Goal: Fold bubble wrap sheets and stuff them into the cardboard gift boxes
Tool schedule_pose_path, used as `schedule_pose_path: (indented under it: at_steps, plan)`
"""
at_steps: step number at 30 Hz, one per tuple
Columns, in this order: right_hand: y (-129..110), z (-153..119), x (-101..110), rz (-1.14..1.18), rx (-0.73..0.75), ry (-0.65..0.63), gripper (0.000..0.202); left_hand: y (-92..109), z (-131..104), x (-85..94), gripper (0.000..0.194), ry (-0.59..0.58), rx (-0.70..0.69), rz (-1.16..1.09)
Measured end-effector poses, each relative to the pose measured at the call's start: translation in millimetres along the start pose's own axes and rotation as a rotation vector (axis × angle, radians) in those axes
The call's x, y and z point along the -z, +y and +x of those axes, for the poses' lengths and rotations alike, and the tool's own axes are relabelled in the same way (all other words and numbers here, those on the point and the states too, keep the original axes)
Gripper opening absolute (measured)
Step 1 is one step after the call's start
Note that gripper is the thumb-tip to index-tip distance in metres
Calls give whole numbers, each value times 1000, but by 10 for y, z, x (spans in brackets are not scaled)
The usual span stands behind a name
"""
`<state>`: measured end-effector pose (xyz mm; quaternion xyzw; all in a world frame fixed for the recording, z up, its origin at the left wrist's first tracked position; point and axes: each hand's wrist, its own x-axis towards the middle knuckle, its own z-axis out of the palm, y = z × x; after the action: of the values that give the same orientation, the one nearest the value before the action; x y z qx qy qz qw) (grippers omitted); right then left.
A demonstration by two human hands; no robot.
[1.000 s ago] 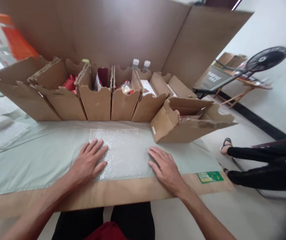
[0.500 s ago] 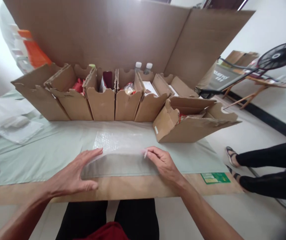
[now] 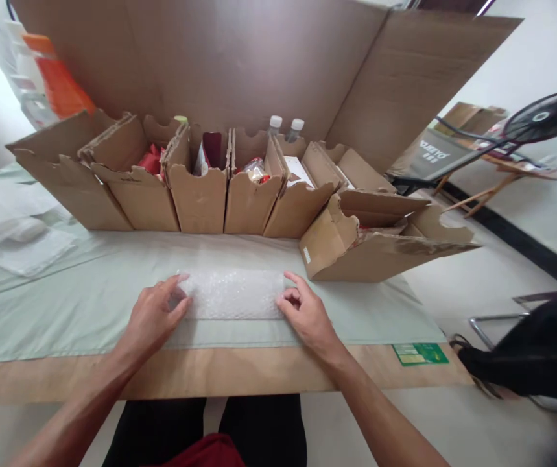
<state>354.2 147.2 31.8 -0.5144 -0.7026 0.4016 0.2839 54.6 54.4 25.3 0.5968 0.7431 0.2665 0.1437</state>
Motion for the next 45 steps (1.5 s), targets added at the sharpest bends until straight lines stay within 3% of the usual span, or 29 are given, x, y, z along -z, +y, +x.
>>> schedule_pose_path:
  at_steps: [5,7,9,12,16,19,23,26,28,31,34,37,41,45]
  plan:
    - [133,-3,48,-405,173,214,46,-99,-59,-35,56,176,-88,253]
    - [119,-65,123,-490,225,250,35,-88,-108,18,62,274,-114,233]
    - [-2,-120,97,-553,332,247,29,-44,-145,69,55,319,-212,173]
    - [-324,-126,-241,-594,536,56,36,28,-150,54,34,219,-382,131]
    - [-532,-6,-786,-617,667,-331,46,9,-69,-85,25,-18,-383,189]
    - [-266,-16,-714,-696,616,-374,52,-61,-11,-140,24,-70,-379,182]
    - [260,-230,-56,-836,380,-68,49,-91,15,-144,26,-63,-377,136]
    - [352,-346,289,-839,343,116,43,-86,-3,-131,25,-42,-386,89]
    - [239,-314,299,-788,376,112,40,-99,-39,-99,26,37,-363,71]
    - [-12,-45,116,-720,351,-14,40,-136,-101,0,31,152,-220,171]
    - [-167,332,-63,-683,279,-148,42,-125,-124,110,39,80,-23,352]
    - [-207,559,-141,-648,262,-180,29,-51,-83,139,36,-21,107,366]
    - [-230,472,-98,-576,228,-162,6,30,-5,86,14,-45,122,271]
    - [-292,34,6,-459,160,-137,16,67,36,158,8,-39,120,153]
